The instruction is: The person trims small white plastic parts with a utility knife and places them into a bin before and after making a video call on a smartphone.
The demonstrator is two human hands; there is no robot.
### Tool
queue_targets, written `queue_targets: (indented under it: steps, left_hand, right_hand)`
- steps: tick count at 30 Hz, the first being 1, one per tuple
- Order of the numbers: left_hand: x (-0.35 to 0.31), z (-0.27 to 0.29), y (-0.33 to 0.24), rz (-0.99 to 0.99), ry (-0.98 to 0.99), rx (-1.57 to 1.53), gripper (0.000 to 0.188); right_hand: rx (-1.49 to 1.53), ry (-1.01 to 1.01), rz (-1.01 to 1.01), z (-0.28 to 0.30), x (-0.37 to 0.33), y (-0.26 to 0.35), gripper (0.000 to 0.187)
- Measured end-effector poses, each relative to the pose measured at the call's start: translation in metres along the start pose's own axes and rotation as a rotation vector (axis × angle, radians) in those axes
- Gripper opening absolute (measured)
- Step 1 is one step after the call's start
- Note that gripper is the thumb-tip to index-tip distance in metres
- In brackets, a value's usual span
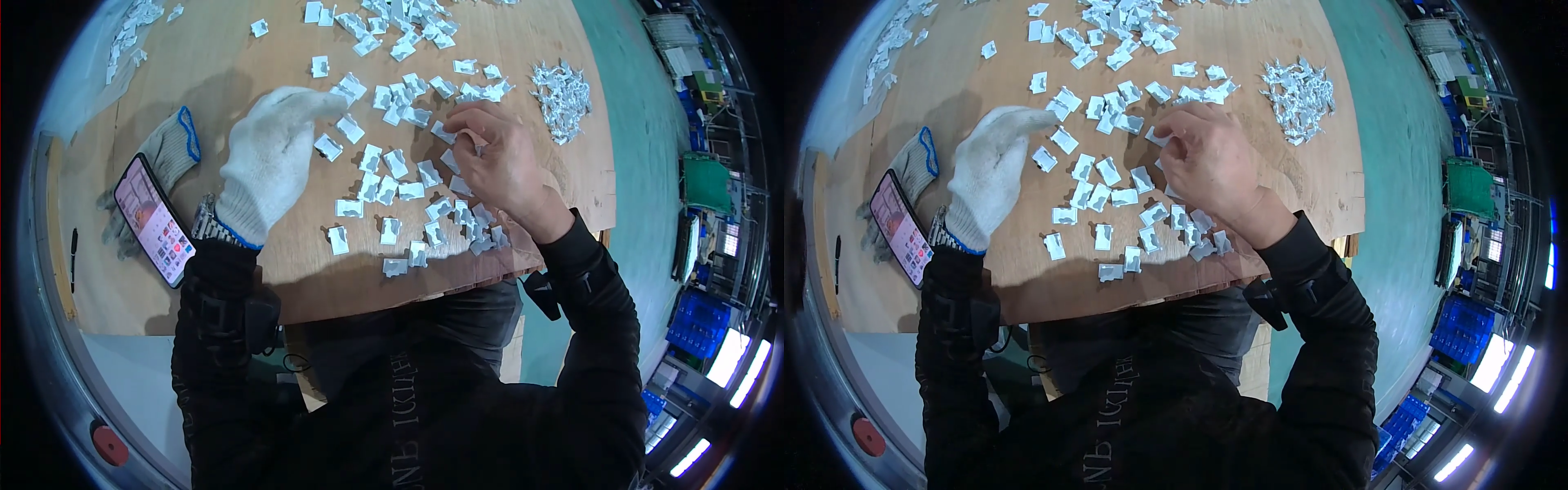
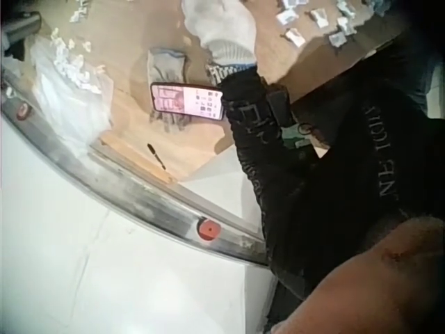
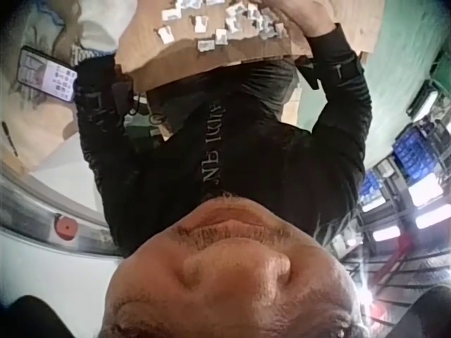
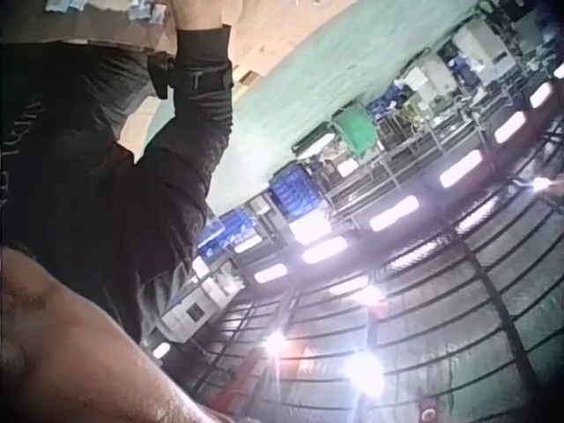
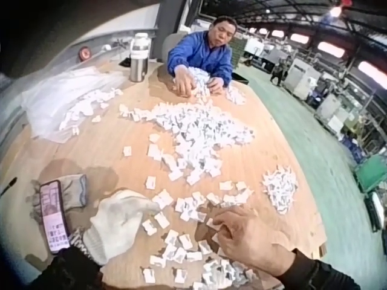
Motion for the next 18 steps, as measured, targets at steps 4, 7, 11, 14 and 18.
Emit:
queue_targets:
  steps: [4,7,11,14,18]
  left_hand:
    - [0.001,0.0,0.003,0.014,0.004,-0.007,0.032]
    - [0.001,0.003,0.008,0.043,-0.009,-0.036,0.032]
    - [-0.001,0.008,0.014,0.078,-0.03,-0.081,0.031]
    - [-0.001,0.008,0.012,0.127,-0.029,-0.095,0.03]
    - [0.002,0.002,0.025,0.135,-0.061,-0.137,0.028]
  right_hand:
    - [0.025,-0.017,-0.062,0.008,0.006,-0.004,0.013]
    - [0.038,-0.086,-0.091,0.022,-0.001,-0.014,0.012]
    - [-0.001,-0.195,-0.116,0.051,-0.037,-0.04,0.015]
    - [-0.064,-0.2,-0.209,0.065,-0.08,-0.061,0.016]
    - [-0.084,-0.222,-0.304,0.073,-0.126,-0.073,0.014]
Point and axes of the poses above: each hand's wrist, its own x-axis towards the middle knuckle, its own z-axis out of the back of the hand, y = z × x, the point moved 10 cm from there along x, towards the middle knuckle, and after that the axes turned 11 degrees about z, right-handed, at the moved point
